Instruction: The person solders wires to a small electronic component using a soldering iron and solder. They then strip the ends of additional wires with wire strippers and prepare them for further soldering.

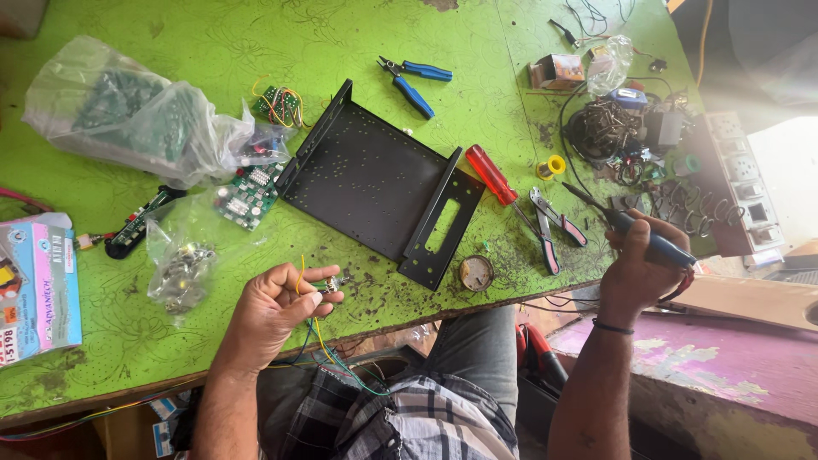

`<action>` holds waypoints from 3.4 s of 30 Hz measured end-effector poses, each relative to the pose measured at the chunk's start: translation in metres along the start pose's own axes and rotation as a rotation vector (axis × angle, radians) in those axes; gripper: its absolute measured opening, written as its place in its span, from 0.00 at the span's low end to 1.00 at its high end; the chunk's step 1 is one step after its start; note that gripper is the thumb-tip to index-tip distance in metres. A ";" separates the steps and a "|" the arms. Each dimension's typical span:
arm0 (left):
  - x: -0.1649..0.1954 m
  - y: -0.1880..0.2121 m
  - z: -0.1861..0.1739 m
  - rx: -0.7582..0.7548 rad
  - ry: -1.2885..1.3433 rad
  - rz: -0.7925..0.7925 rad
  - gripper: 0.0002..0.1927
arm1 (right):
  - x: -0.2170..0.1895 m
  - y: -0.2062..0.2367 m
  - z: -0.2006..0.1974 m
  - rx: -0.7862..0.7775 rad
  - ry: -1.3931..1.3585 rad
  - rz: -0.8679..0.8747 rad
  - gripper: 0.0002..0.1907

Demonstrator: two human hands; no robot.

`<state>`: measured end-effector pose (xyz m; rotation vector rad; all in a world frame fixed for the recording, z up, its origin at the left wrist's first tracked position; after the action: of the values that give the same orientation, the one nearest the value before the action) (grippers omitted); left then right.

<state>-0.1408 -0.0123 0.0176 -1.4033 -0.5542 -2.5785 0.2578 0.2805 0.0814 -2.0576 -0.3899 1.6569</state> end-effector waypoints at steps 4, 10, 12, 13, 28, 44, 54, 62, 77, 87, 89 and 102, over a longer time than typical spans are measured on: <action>-0.001 -0.001 0.000 -0.007 0.025 0.008 0.05 | 0.005 0.000 0.001 -0.017 -0.027 0.008 0.12; -0.002 -0.001 0.000 -0.001 0.020 0.002 0.06 | 0.010 -0.001 0.002 -0.012 -0.012 0.014 0.13; -0.002 -0.001 0.001 -0.002 0.012 0.004 0.06 | 0.010 -0.001 0.002 -0.012 -0.016 0.004 0.13; -0.002 -0.001 0.001 -0.002 0.009 0.005 0.07 | 0.010 -0.001 0.003 -0.012 -0.023 0.006 0.13; 0.002 0.003 -0.002 -0.060 -0.013 0.051 0.10 | -0.010 0.010 -0.013 -0.008 0.113 -0.126 0.09; -0.005 0.010 -0.022 -0.095 0.103 0.075 0.10 | -0.179 0.168 0.082 -0.912 -0.076 -0.319 0.15; -0.003 0.010 -0.023 -0.086 0.052 0.077 0.10 | -0.182 0.171 0.089 -0.882 -0.069 -0.298 0.14; -0.003 0.009 -0.022 -0.076 0.043 0.077 0.09 | -0.182 0.174 0.093 -0.901 -0.056 -0.322 0.13; 0.000 0.010 -0.020 -0.088 0.042 0.075 0.09 | -0.178 0.175 0.093 -0.896 -0.075 -0.305 0.13; 0.002 0.012 -0.019 -0.088 0.052 0.062 0.10 | -0.178 0.174 0.087 -0.819 -0.087 -0.289 0.12; 0.001 0.012 -0.019 -0.084 0.057 0.060 0.10 | -0.178 0.174 0.086 -0.819 -0.091 -0.289 0.12; -0.002 0.012 -0.021 -0.085 0.101 0.059 0.10 | -0.181 0.171 0.083 -0.781 -0.119 -0.300 0.12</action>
<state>-0.1524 -0.0319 0.0088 -1.2847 -0.3870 -2.6358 0.1238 0.0608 0.1304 -2.2381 -1.5022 1.5793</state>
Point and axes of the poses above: each hand's wrist, its own y-axis away from the middle knuckle, its own z-axis out of the palm, x = y × z, the point moved 4 cm from there along -y, towards the middle knuckle, and after that the axes turned 5 degrees about y, right-handed, at the moved point
